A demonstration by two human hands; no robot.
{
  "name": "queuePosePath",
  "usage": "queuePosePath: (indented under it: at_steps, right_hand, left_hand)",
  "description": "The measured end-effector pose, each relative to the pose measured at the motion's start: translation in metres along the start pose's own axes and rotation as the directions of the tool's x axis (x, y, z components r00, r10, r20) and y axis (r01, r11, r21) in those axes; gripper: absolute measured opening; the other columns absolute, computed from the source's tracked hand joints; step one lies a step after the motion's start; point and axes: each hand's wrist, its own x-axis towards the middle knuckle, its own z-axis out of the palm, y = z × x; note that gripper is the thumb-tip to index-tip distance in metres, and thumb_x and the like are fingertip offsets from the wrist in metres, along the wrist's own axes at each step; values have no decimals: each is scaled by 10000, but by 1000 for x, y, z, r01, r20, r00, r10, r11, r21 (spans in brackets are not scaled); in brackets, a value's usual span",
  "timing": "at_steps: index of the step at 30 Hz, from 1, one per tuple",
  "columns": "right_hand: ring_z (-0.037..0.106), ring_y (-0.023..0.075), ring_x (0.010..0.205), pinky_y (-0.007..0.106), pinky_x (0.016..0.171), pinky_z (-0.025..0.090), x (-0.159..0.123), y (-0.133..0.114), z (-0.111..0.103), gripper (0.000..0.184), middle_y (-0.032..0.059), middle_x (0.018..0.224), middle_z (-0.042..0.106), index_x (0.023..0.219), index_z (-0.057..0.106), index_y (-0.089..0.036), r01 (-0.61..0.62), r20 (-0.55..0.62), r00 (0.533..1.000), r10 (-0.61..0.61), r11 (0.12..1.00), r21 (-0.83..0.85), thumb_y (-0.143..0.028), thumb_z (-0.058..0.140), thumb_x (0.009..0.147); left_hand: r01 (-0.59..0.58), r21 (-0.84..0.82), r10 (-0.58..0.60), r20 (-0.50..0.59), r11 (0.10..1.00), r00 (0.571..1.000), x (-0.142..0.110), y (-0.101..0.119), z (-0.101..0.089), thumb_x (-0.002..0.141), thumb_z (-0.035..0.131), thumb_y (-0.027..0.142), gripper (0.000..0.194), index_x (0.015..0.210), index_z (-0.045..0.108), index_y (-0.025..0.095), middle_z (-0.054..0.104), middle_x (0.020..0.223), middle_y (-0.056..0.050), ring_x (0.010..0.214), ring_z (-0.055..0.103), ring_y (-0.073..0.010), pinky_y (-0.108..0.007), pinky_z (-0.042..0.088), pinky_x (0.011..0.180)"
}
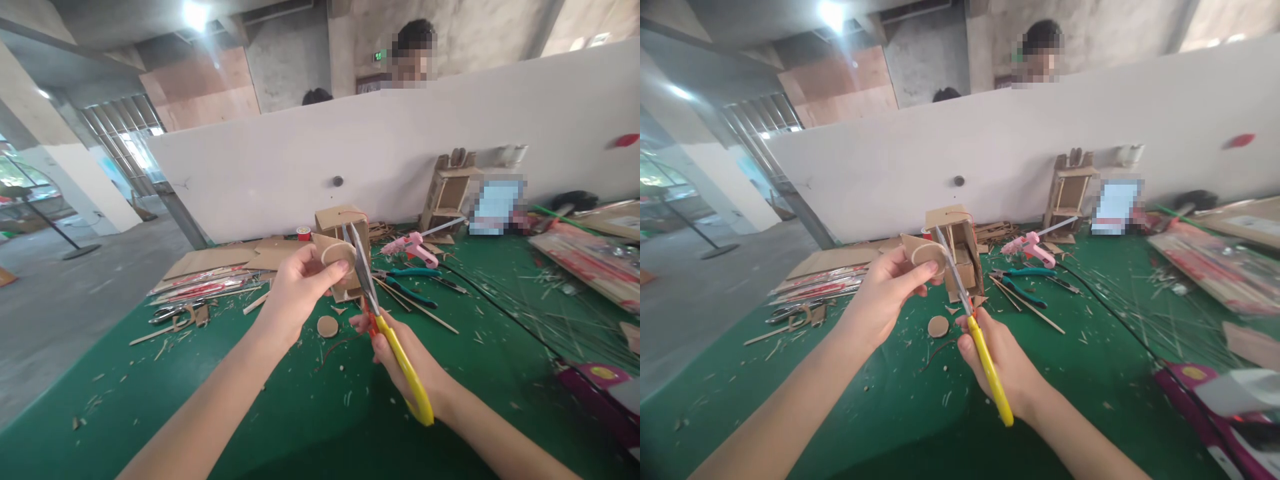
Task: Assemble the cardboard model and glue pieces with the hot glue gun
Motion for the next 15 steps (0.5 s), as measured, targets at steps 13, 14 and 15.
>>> queuePosePath:
  at_steps: [13,14,15]
  right_hand:
    - [601,167,699,256,524,476,2,1,-1,475,87,933,631,1019,544,-181,-27,-27,999,25,997,-70,-596,336,915]
    - [608,174,717,253,520,475,3,1,-1,473,89,924,634,1004,552,-180,-26,-31,999,24,996,-80,-593,338,915]
    - [615,180,734,251,518,473,3,2,-1,470,91,921,638,987,559,-180,-26,-35,999,23,996,-88,-588,337,917]
  left_hand:
    - [-30,23,30,17,999,999,0,0,0,762,694,295,152,836,624,183,637,778,-15,712,577,-125,-236,397,584]
    - [-27,21,26,15,999,1000,0,0,1,757,697,292,152,831,623,182,636,772,-14,707,576,-125,-237,397,584]
    - [-22,16,22,11,1000,1000,0,0,1,752,701,289,153,828,624,181,637,767,-14,702,575,-125,-239,398,583]
